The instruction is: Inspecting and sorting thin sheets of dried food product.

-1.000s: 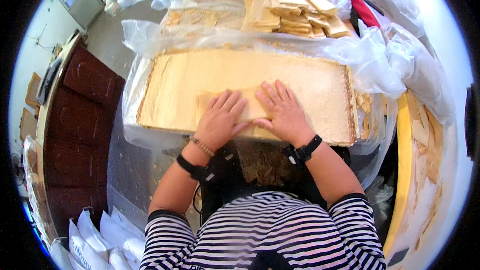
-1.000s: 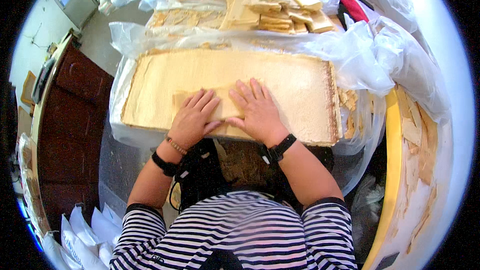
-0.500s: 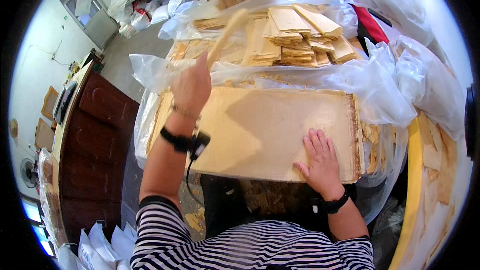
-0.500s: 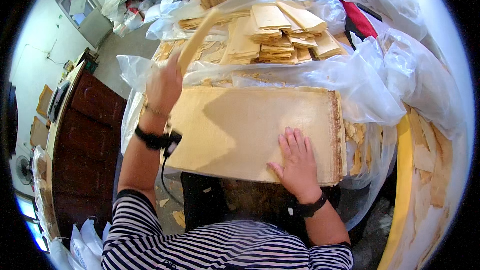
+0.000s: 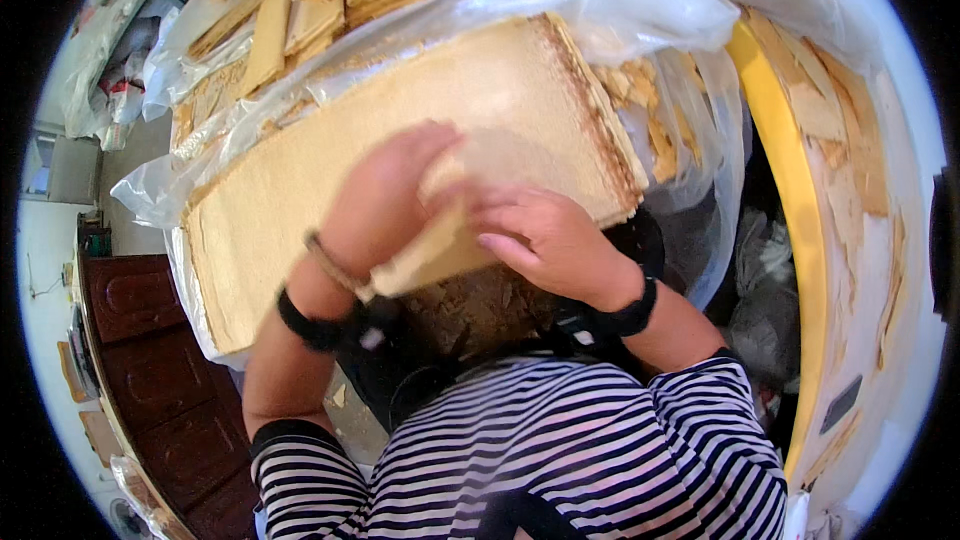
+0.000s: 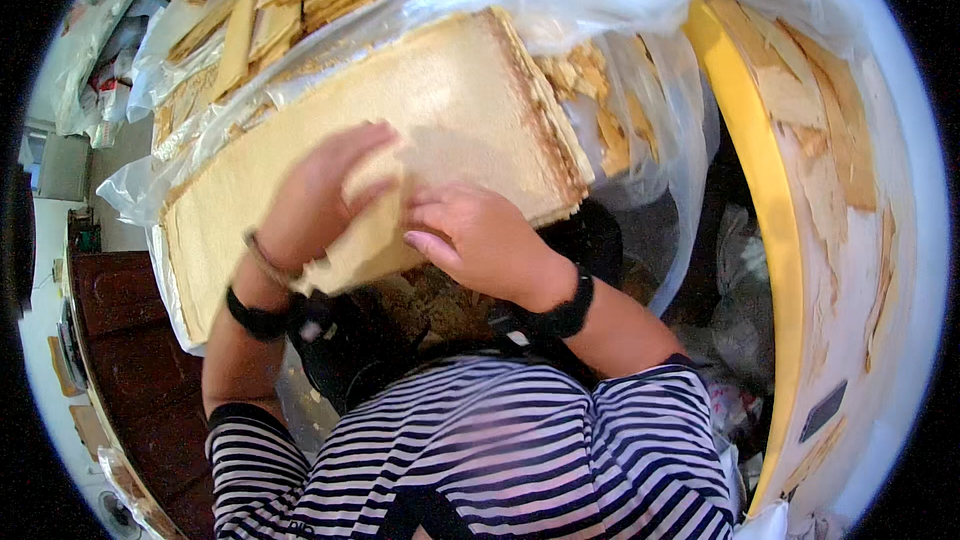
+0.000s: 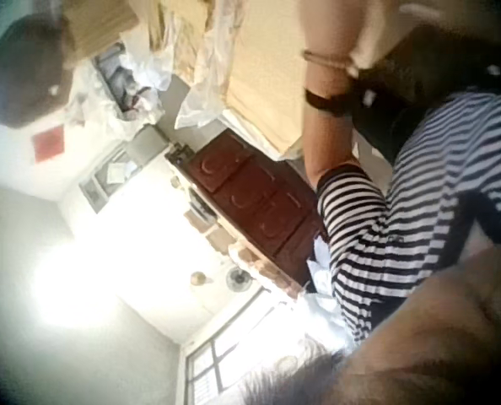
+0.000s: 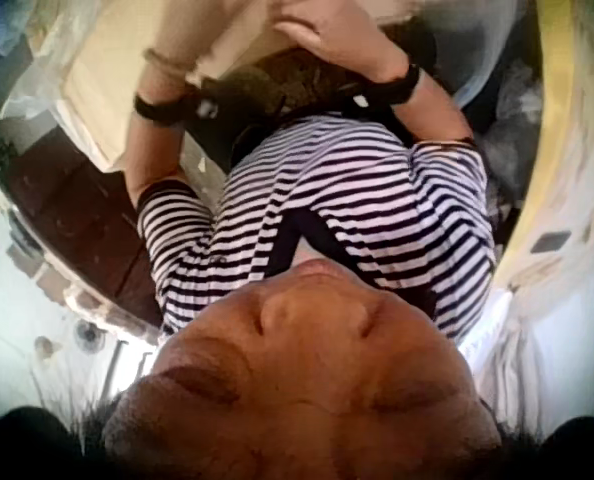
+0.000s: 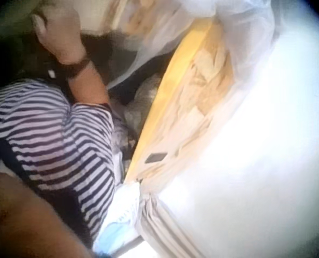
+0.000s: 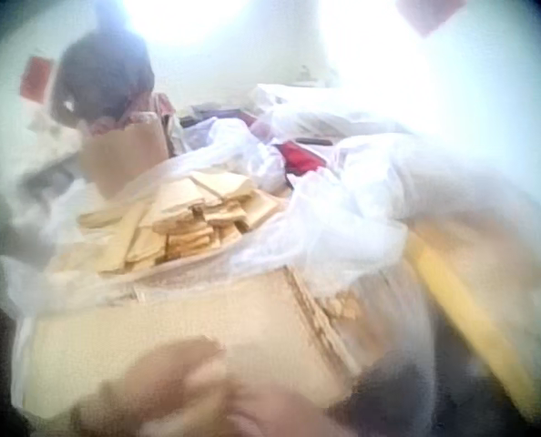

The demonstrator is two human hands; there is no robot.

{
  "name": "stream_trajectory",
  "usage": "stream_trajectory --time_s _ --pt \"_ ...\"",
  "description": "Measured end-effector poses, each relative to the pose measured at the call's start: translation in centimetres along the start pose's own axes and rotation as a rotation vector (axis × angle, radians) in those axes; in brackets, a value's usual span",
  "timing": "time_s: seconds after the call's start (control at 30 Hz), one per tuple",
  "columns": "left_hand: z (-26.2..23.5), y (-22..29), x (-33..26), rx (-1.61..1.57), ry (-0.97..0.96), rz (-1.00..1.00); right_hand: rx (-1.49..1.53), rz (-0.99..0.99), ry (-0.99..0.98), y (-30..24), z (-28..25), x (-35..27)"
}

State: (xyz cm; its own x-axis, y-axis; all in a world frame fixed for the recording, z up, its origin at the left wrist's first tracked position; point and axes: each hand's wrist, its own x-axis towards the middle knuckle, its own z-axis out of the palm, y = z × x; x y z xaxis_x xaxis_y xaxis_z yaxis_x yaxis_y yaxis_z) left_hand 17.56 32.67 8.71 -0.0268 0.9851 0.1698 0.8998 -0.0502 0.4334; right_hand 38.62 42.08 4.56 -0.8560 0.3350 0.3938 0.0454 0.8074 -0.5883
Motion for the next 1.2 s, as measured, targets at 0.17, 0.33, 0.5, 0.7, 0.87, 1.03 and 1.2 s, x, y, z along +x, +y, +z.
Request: stream_trajectory --time_s 0.17,0.33,0.5,0.7,0.87,1.03,1.2 --pt "5.7 6.2 -3.5 0.149 -0.048 0.006 0.509 0.359 -0.255 -1.2 -4.0 -6.8" --pt "6.5 6.2 -3.2 0.223 0.0 0.073 0.927 0.763 0.05 0.1 -5.5 -12.0" --pt "6.4 7.4 -2.5 0.216 0.014 0.069 1.07 0.796 0.033 0.2 -6.1 -12.4" --pt "8.9 9.2 -0.7 0.236 0.147 0.072 1.341 0.821 0.107 1.4 -5.3 -12.1" --pt "8.9 8.6 -0.5 0.209 0.168 0.064 1.498 0.798 0.181 1.6 -5.5 -11.5" --pt "8.5 7.7 -0.3 0.136 0.16 0.132 1.35 0.818 0.163 1.6 -5.8 -10.7" --pt "9.6 9.2 -0.8 0.373 0.157 0.108 1.352 0.848 0.032 1.5 -6.1 -11.2"
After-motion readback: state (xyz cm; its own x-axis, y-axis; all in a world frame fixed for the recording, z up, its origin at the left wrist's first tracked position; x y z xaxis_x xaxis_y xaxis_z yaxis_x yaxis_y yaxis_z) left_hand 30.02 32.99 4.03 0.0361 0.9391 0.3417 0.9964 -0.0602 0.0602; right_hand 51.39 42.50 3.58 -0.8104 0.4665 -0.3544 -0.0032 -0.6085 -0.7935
